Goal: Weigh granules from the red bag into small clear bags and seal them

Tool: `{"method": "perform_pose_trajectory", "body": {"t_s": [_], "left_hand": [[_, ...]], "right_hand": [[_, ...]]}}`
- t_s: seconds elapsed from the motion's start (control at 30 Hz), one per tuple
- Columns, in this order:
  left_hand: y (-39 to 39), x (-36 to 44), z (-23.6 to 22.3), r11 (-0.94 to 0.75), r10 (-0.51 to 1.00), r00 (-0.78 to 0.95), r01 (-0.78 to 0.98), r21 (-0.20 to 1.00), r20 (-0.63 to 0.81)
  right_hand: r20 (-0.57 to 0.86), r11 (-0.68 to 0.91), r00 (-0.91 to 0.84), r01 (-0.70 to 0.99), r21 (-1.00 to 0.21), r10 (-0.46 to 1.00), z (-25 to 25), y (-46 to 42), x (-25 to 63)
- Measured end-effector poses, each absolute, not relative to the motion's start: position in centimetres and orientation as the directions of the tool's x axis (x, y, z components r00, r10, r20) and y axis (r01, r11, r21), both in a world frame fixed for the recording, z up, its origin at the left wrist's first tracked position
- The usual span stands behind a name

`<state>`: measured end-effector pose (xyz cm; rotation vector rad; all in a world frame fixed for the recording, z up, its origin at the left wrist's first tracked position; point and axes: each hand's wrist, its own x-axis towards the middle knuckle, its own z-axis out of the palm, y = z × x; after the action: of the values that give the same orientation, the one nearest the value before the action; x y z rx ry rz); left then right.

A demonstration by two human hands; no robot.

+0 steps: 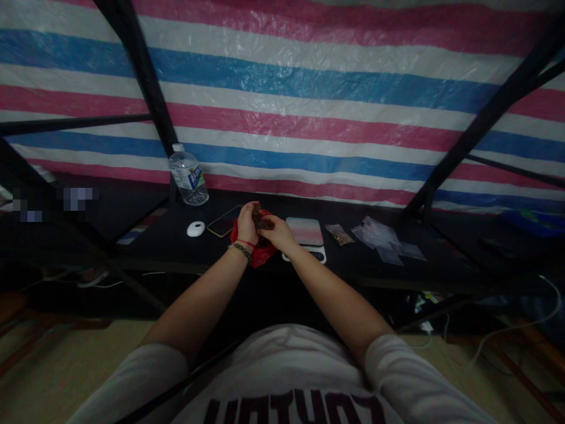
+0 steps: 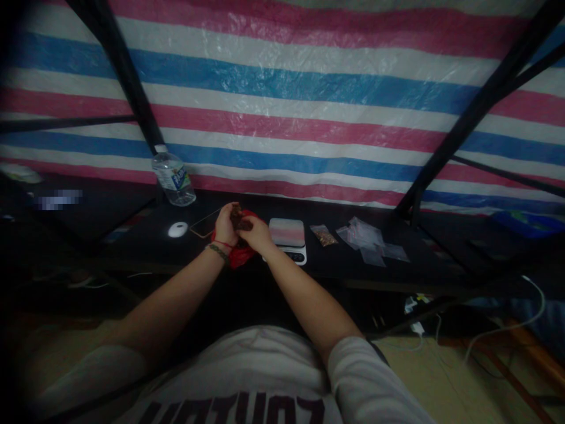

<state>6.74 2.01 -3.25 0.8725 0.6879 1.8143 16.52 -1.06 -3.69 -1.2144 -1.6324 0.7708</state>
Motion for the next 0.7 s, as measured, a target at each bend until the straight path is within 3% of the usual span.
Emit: {"method": "perform_pose_trajectory", "body": {"t_s": [0.13,0.33,0.7], "left_hand": [[1.8,7.1,-3.5,-0.322,0.946,-0.209,-0.526,0.787,0.248],[1.8,7.1,-3.6,-0.350,0.936,-0.187,-0.410,0.842,0.298],[1.4,4.4,-3.8,-0.199,0.978,-0.004,-0.348,0.916,0.210]], "right_hand": [[0.251,0.238,-0.010,0.368,-0.899,0.968,-4.0,-0.9,16.4],[0.178,0.177,-0.013,0.183,-0.967,0.984,-3.5,-1.3,16.1],[0.165,0.163,-0.017,0.291,-0.943,0.986,-4.4,-0.4,17.2]]}}
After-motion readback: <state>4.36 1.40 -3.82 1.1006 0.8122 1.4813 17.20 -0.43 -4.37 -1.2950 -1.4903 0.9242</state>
